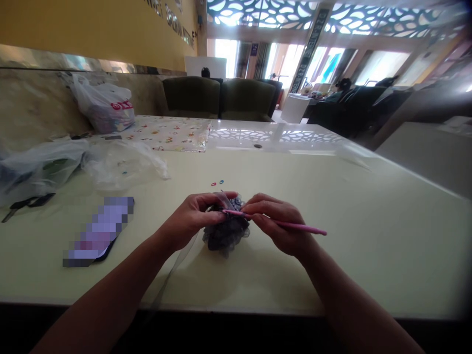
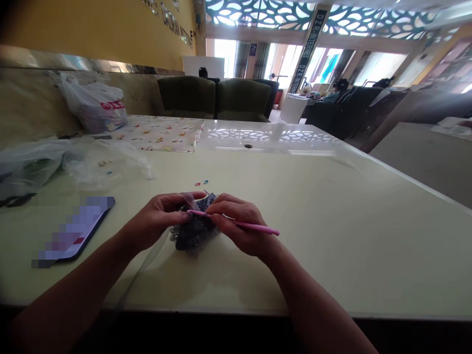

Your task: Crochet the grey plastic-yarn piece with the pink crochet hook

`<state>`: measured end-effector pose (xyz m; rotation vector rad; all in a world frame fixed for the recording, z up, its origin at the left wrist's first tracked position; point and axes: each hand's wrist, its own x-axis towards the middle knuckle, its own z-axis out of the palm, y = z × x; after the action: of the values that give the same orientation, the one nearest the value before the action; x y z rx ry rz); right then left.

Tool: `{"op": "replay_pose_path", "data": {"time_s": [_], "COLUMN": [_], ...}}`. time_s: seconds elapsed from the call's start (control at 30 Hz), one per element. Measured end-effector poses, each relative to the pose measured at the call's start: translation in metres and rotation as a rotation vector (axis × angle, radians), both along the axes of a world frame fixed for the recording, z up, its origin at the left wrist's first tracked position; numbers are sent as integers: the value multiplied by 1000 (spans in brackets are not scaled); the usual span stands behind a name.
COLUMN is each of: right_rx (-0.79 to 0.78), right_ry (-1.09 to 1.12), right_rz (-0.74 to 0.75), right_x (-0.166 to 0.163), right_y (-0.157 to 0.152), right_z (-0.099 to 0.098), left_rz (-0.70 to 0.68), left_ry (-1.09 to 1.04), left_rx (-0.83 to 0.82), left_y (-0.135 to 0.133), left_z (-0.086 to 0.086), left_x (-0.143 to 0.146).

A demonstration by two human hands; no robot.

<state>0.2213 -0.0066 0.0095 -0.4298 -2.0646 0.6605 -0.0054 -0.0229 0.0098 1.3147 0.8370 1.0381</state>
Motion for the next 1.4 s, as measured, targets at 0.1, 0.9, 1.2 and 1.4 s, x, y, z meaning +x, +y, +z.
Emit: {"op": "replay_pose_path", "data": {"time_s": [0.1, 0.9, 1.2, 1.4], "right_rx": [21, 774, 451, 140], "right_ry": [-82, -188, -54, 7], "right_rz": [1, -591, -234, -86], "right_x": [3, -29, -12, -5], "right_y": [3, -12, -2, -2], "right_z": [3, -27, -13, -5], "left_rz": [57, 53, -91, 30], "left_ry": [111, -207, -268, -182], "left_rx": [77, -215, -262, -169], "left_y": [0, -8, 2, 6], "left_z": [1, -11, -6, -2], "left_x": [0, 26, 7, 1]}}
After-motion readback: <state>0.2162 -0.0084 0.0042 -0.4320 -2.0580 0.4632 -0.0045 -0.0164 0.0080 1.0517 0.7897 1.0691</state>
